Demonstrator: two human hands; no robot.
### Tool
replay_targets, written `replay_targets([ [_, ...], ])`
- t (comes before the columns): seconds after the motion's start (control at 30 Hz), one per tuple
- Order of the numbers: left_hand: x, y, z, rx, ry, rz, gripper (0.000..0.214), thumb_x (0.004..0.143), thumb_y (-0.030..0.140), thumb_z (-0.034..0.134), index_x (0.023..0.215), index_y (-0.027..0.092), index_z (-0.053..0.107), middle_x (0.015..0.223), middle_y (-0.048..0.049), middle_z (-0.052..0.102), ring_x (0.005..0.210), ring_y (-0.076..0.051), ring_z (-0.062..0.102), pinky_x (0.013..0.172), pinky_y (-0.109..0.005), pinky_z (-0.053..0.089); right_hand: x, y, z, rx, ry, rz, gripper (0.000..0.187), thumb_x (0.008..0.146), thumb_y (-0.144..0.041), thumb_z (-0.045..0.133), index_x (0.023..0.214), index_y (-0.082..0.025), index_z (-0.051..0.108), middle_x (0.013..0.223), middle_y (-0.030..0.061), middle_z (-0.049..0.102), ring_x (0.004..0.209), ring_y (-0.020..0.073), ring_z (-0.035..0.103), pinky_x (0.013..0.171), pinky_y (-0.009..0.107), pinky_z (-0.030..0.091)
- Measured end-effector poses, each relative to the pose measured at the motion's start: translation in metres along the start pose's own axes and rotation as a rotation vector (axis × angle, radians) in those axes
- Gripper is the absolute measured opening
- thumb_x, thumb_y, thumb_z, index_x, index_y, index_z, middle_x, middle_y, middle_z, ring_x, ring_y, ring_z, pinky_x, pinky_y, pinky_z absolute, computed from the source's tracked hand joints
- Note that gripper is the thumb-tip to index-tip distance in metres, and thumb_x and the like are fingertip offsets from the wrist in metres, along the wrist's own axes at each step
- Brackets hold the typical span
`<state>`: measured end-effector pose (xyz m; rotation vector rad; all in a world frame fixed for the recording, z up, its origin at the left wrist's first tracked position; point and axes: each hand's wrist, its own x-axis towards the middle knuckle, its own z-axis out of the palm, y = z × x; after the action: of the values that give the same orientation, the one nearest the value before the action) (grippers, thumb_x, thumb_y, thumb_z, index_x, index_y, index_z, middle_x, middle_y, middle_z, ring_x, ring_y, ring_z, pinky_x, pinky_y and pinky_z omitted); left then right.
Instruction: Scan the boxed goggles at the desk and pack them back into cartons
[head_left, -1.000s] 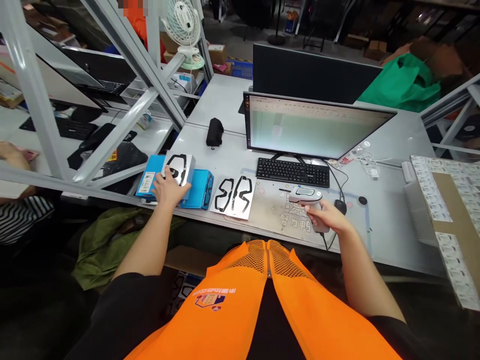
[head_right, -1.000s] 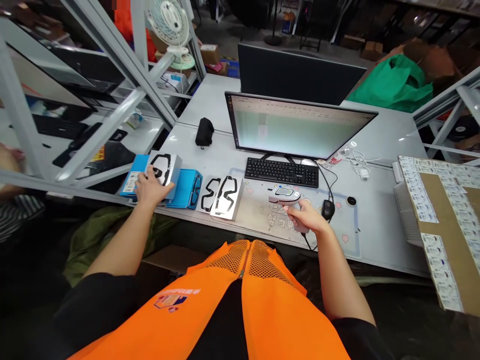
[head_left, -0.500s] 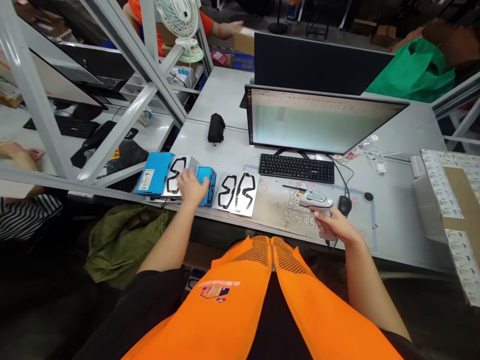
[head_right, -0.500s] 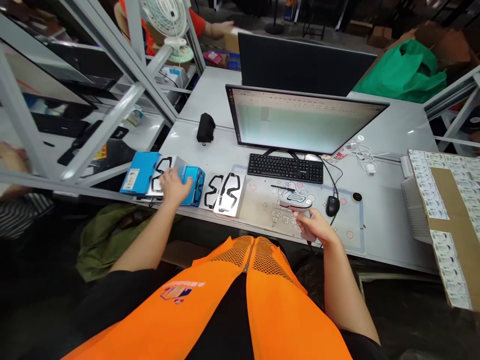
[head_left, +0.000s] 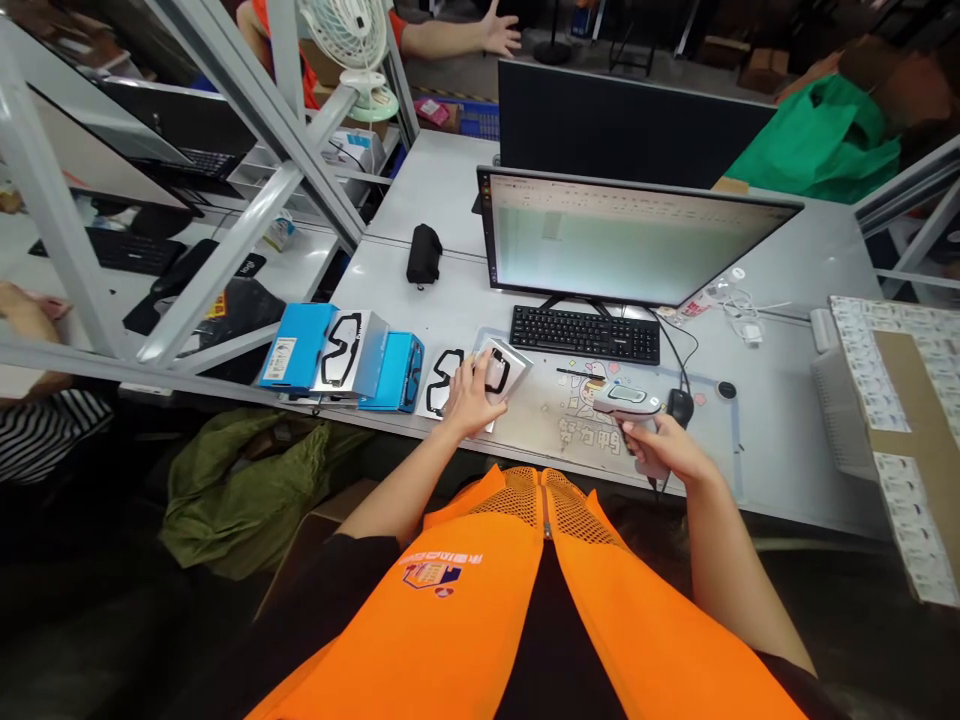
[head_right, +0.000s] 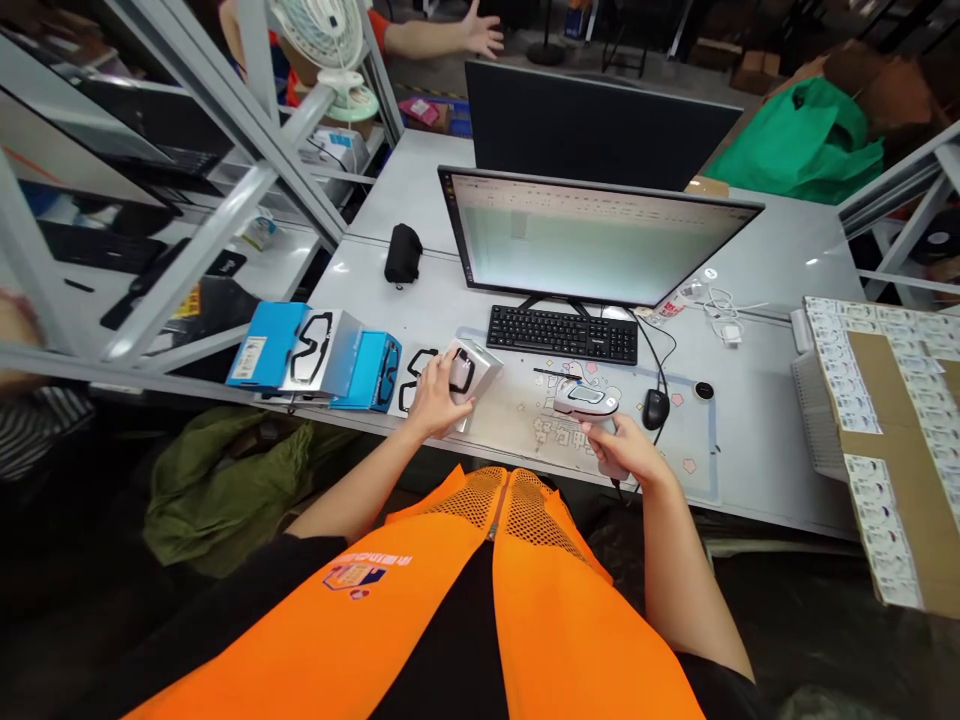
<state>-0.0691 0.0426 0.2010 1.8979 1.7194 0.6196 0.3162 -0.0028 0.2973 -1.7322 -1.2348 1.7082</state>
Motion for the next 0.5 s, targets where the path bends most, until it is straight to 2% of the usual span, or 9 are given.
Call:
replay_targets([
  [0.07, -0.019, -0.009, -0.005, -0.051, 0.022, 0.234, 0.114, 0.078, 0.038, 0.085, 0.173, 0.027, 0.023, 0.165, -0.0242, 0.041, 0.155, -0.048, 0.042, 0.124, -0.067, 0.038, -0.004, -0.005, -0.009, 0.005, -0.006, -0.036, 0.056, 0.082, -0.068, 0.086, 0.1, -0.017, 0.07, 0.064, -0.002, 0.06, 0.058, 0.0141, 0.053, 0.059, 0.028, 0.044],
  [0.13, -0.036, -0.012, -0.007, -0.062, 0.03, 0.377, 0.112, 0.079, 0.037, 0.085, 0.172, 0.03, 0.023, 0.164, -0.0229, 0.042, 0.155, -0.047, 0.043, 0.125, -0.067, 0.038, -0.008, -0.015, -0.016, 0.005, -0.022, -0.071, 0.055, 0.084, -0.066, 0.085, 0.103, -0.017, 0.072, 0.064, -0.0022, 0.059, 0.058, 0.014, 0.053, 0.059, 0.028, 0.044],
  [0.2, -0.049, -0.007, -0.005, -0.059, 0.015, 0.439, 0.11, 0.079, 0.034, 0.086, 0.17, 0.033, 0.025, 0.163, -0.0221, 0.043, 0.153, -0.047, 0.046, 0.124, -0.067, 0.039, -0.01, -0.028, -0.022, -0.003, -0.048, -0.075, 0.054, 0.084, -0.067, 0.085, 0.101, -0.017, 0.072, 0.064, -0.0015, 0.06, 0.058, 0.0143, 0.054, 0.058, 0.028, 0.045],
  [0.27, -0.057, 0.001, -0.001, -0.088, -0.022, 0.44, 0.108, 0.079, 0.034, 0.086, 0.169, 0.034, 0.028, 0.162, -0.0217, 0.044, 0.153, -0.047, 0.046, 0.123, -0.067, 0.04, -0.009, -0.041, -0.025, -0.032, -0.09, -0.063, 0.052, 0.084, -0.067, 0.085, 0.093, -0.018, 0.071, 0.063, -0.0003, 0.06, 0.057, 0.0144, 0.054, 0.055, 0.028, 0.044],
  [0.33, -0.059, 0.01, 0.004, -0.168, -0.026, 0.339, 0.109, 0.079, 0.038, 0.087, 0.17, 0.032, 0.028, 0.164, -0.0224, 0.042, 0.156, -0.046, 0.043, 0.124, -0.066, 0.04, -0.007, -0.051, -0.028, -0.085, -0.137, -0.05, 0.052, 0.085, -0.067, 0.084, 0.083, -0.018, 0.068, 0.062, 0.0008, 0.059, 0.053, 0.0139, 0.053, 0.049, 0.027, 0.04],
  [0.37, -0.057, 0.015, 0.006, -0.239, -0.004, 0.237, 0.11, 0.08, 0.04, 0.086, 0.171, 0.031, 0.025, 0.166, -0.0226, 0.041, 0.157, -0.045, 0.043, 0.124, -0.064, 0.041, -0.006, -0.055, -0.028, -0.105, -0.154, -0.048, 0.052, 0.086, -0.067, 0.084, 0.081, -0.019, 0.068, 0.061, 0.0011, 0.058, 0.051, 0.0134, 0.051, 0.046, 0.026, 0.036],
  [0.43, -0.047, 0.024, 0.01, -0.463, 0.072, -0.036, 0.112, 0.085, 0.047, 0.081, 0.174, 0.032, 0.015, 0.166, -0.0215, 0.043, 0.154, -0.041, 0.049, 0.12, -0.059, 0.048, -0.004, -0.061, -0.026, -0.105, -0.162, -0.05, 0.05, 0.085, -0.066, 0.085, 0.085, -0.019, 0.069, 0.06, 0.0005, 0.057, 0.048, 0.0127, 0.049, 0.043, 0.025, 0.031],
  [0.5, -0.029, 0.033, 0.012, -0.759, 0.156, -0.294, 0.105, 0.092, 0.056, 0.071, 0.174, 0.035, 0.009, 0.161, -0.0183, 0.052, 0.144, -0.036, 0.061, 0.11, -0.052, 0.056, -0.003, -0.063, -0.021, -0.07, -0.155, -0.059, 0.05, 0.081, -0.064, 0.088, 0.092, -0.019, 0.07, 0.06, -0.0007, 0.057, 0.048, 0.0126, 0.049, 0.042, 0.025, 0.031],
])
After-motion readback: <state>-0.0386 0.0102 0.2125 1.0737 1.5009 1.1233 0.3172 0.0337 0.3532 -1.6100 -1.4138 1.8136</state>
